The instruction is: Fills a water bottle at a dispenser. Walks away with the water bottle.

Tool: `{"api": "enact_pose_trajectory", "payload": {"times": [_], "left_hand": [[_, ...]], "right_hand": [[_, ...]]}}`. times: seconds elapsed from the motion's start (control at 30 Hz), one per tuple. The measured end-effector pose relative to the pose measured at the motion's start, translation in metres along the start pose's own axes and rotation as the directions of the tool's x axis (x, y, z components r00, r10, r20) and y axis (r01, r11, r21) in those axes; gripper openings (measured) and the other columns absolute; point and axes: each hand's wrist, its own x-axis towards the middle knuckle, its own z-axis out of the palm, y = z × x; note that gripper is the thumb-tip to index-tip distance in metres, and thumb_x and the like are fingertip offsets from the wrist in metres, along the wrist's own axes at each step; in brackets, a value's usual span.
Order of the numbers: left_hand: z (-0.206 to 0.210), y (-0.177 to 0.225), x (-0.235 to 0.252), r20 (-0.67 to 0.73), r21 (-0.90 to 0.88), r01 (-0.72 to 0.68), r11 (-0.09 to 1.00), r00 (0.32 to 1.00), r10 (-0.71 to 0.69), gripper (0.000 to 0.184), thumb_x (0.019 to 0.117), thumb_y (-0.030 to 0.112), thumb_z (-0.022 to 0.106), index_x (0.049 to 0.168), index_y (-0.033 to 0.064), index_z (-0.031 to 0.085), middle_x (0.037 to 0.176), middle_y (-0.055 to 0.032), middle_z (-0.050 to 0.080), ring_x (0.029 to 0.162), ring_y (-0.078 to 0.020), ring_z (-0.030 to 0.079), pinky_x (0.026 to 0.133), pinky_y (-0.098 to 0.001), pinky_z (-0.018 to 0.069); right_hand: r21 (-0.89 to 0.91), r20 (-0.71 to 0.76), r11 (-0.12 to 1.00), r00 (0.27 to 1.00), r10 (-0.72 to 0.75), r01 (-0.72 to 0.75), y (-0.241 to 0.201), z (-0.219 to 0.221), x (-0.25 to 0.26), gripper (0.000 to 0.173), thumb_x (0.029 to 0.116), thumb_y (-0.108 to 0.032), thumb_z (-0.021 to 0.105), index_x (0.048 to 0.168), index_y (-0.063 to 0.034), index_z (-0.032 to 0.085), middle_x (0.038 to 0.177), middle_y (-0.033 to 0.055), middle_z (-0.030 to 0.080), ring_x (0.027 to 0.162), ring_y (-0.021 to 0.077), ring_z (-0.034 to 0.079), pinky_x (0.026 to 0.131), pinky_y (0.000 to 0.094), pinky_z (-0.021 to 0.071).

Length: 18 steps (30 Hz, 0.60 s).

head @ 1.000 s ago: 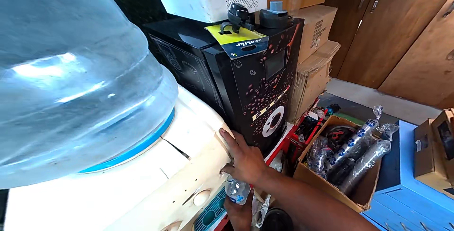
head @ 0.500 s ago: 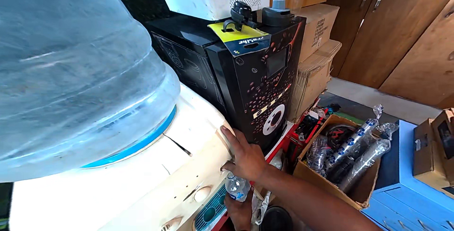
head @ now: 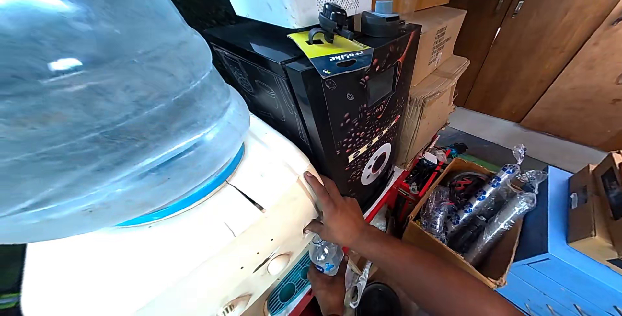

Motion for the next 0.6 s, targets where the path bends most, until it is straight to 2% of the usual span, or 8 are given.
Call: {"api": "enact_pose_trajectory", "payload": {"times": [0.13,0.6], "left_hand": [[-0.001,0.0014,0.0002,0.005,-0.006,-0.001,1.0,1.0,0.001,0.114,0.064,0.027,0.098,0.151,-0.0092,0.034,0.142,-0.0347,0.048,0.133,-0.0434,0.05,0.114,-0.0529,0.0414],[0.0003,-0.0006,-0.0001,-0.006,-0.023,-0.015,1.0,1.0,0.015,0.113,0.0641,0.029,0.098,0.15,-0.0089,0.035,0.142,-0.0338,0.048,0.132,-0.0415,0.051,0.114,-0.0512,0.0412]], "right_hand": [[0.021,-0.01,1.0,1.0,-0.011,0.011,0.0002,-0.001,-0.0006,0.109,0.0797,-0.038,0.087,0.165,-0.0378,0.019,0.165,0.0065,0.031,0.074,0.0223,0.069,0.064,0.0467,0.0603],[0.005,-0.014,1.0,1.0,-0.006,0.006,-0.0003,-0.0007,-0.0011,0.109,0.0794,-0.039,0.087,0.165,-0.0382,0.019,0.165,0.0062,0.032,0.073,0.0217,0.068,0.063,0.0456,0.06]]}}
